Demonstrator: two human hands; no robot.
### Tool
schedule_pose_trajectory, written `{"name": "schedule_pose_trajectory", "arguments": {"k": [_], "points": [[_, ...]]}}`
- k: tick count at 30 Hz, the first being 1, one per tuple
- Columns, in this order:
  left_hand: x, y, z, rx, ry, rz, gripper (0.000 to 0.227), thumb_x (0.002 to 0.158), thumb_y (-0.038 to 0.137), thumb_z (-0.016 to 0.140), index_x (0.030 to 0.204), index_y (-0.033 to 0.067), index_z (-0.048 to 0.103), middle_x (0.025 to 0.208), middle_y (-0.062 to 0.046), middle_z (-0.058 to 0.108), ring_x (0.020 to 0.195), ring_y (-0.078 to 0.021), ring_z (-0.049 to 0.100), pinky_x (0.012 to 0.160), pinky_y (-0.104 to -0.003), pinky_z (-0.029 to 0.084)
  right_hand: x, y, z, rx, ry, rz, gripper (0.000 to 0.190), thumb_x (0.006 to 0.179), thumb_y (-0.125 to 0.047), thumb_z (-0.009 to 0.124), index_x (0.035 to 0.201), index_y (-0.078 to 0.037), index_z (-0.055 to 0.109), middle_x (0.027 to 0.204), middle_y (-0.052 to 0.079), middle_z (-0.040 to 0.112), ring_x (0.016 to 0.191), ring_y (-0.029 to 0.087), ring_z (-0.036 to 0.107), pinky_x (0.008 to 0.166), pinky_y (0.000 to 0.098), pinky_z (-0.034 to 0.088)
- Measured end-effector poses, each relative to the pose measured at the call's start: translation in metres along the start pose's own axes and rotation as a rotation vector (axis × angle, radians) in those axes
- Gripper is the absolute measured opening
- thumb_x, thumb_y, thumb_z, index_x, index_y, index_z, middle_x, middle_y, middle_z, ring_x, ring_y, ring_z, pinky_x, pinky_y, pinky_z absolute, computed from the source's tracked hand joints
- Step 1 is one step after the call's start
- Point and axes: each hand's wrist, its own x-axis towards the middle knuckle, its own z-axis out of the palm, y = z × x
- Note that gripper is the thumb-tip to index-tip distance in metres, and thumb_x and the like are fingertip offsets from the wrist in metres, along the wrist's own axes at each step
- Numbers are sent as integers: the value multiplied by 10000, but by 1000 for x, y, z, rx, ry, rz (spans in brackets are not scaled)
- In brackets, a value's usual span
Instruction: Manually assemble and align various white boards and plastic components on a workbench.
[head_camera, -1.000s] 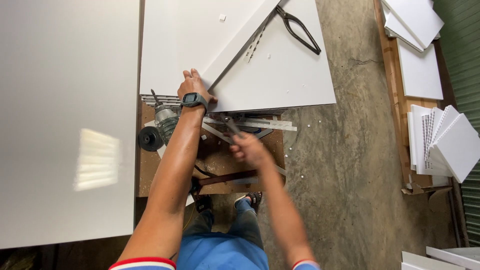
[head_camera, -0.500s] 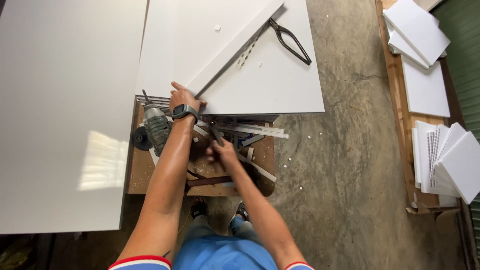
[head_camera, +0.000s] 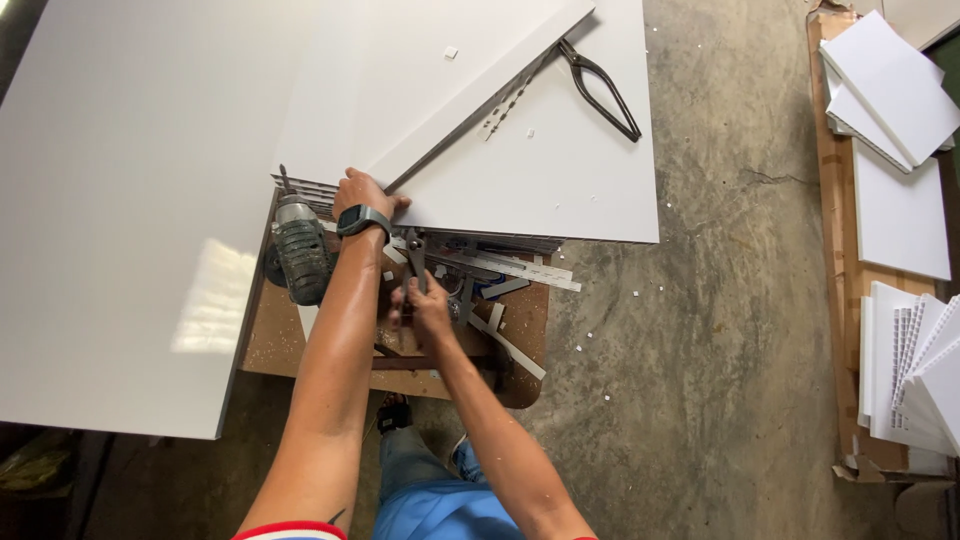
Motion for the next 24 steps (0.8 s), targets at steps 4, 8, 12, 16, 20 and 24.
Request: {"name": "schedule_pose_trajectory", "arguments": {"k": [4, 8, 12, 16, 20, 24], "points": [[2, 4, -6, 13, -45, -21, 1026, 664, 527, 937, 1325, -132, 510, 1107, -254, 710, 1037, -320, 718, 856, -374, 615, 16, 41, 31, 150, -10, -114, 304, 1095, -301, 446, 1271, -89, 574, 753, 40, 644, 584, 142, 621, 530, 303, 562], [3, 6, -4, 43, -7, -21, 956, 618, 528, 964, 1220, -100, 565, 1020, -230, 707, 958, -324, 719, 797, -391, 601, 18, 44, 45, 277, 119, -116, 288, 1129, -283, 475, 1150, -33, 617, 917, 8, 685, 840, 77, 654, 703, 263, 549], [8, 0, 0, 12, -16, -31, 852, 624, 527, 952, 1137, -68, 623, 953, -220, 749, 921, -311, 743, 796, -387, 605, 15, 41, 16, 59, 90, -155, 238, 1118, -213, 486, 1128, -14, 618, 735, 12, 574, 559, 99, 510, 475, 265, 427], [10, 6, -7, 11, -44, -46, 758, 641, 520, 951, 1044, -65, 685, 951, -235, 746, 907, -319, 755, 798, -379, 622, 17, 16, -32, -683, 174, -223, 270, 1052, -194, 422, 1133, -29, 620, 661, 21, 592, 477, 112, 529, 364, 285, 407], [8, 1, -7, 23, -16, -19, 742, 600, 491, 988, 1002, -65, 705, 936, -240, 740, 893, -321, 742, 787, -384, 608, -5, -24, -16, -669, 78, -74, 262, 1026, -113, 425, 1142, 18, 620, 647, 51, 612, 438, 127, 537, 342, 273, 418], [7, -4, 1, 34, -28, -24, 690, 633, 485, 970, 990, -51, 724, 925, -234, 747, 882, -318, 749, 764, -382, 617, -3, -5, -19, -647, 137, 49, 281, 1009, -83, 419, 1237, 12, 552, 689, 68, 626, 417, 178, 544, 345, 360, 453]]}}
